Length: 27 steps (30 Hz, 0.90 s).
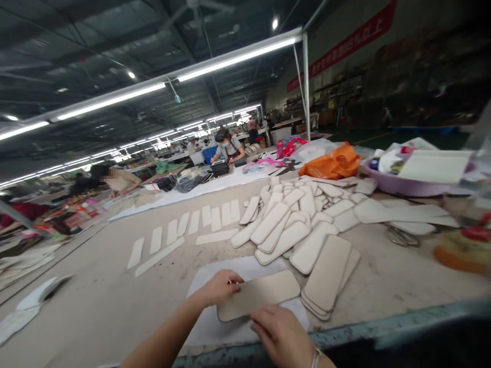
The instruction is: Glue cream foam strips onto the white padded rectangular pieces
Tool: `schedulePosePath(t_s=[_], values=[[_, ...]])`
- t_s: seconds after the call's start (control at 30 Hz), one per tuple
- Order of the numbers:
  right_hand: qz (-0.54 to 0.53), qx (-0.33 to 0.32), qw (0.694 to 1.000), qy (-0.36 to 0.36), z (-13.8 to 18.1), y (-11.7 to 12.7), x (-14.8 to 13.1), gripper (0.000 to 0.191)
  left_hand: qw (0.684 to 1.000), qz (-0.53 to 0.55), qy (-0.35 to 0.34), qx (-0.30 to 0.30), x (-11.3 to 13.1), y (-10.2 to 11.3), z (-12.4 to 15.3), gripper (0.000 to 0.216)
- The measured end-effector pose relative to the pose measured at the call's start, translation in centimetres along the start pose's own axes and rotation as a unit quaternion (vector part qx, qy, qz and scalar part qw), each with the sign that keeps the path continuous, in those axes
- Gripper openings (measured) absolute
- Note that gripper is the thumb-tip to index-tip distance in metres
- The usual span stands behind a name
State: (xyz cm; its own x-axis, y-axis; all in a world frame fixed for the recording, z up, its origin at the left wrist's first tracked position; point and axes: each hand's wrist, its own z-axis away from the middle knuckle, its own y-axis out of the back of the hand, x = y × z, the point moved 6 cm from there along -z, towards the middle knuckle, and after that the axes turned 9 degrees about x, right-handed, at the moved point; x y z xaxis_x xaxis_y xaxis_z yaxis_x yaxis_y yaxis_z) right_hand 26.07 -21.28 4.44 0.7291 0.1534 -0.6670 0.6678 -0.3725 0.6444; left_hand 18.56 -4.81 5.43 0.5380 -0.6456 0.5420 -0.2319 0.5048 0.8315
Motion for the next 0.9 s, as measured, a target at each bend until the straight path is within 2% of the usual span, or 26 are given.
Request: schedulePosePath(t_s=[0.1, 0.17, 0.3, 0.4, 0.5, 0.6, 0.7, 0.83, 0.9], values=[[0.032, 0.03, 0.999, -0.026, -0.5, -0.9, 1.2, 0.036, 0.996, -0.074, 0.038, 0.011, -4.5, 1.2, 2.6, 0.028], [0.078, 0.018, 0.996, -0.042, -0.6, -2.3, 2.6, 0.046, 0.988, -0.137, 0.048, 0.054, -6.9, 2.6, 2.9, 0.026], [0.133, -0.025, 0.989, -0.06, -0.6, -5.1, 5.2, 0.052, 0.95, -0.257, 0.079, 0.158, -11.0, 6.9, 0.8, 0.027], [0.142, -0.028, 0.988, -0.046, -0.5, -5.8, 5.9, 0.051, 0.925, -0.307, 0.137, 0.177, -14.4, 10.2, -1.6, 0.029], [0.148, -0.038, 0.987, -0.042, -0.6, -6.0, 6.3, 0.051, 0.918, -0.319, 0.163, 0.171, -17.0, 12.3, -3.7, 0.027], [0.159, -0.055, 0.985, -0.049, -0.9, -6.3, 6.7, 0.054, 0.918, -0.329, 0.161, 0.151, -18.6, 13.0, -5.8, 0.03], [0.168, -0.067, 0.982, -0.051, -1.3, -6.8, 7.4, 0.058, 0.917, -0.346, 0.15, 0.132, -19.6, 12.7, -7.8, 0.03], [0.17, -0.086, 0.98, -0.056, -1.7, -7.4, 8.1, 0.059, 0.913, -0.374, 0.12, 0.114, -20.1, 11.9, -9.6, 0.018], [0.167, -0.088, 0.98, -0.071, -1.7, -7.4, 8.1, 0.059, 0.911, -0.384, 0.101, 0.111, -20.0, 11.6, -10.0, 0.02]])
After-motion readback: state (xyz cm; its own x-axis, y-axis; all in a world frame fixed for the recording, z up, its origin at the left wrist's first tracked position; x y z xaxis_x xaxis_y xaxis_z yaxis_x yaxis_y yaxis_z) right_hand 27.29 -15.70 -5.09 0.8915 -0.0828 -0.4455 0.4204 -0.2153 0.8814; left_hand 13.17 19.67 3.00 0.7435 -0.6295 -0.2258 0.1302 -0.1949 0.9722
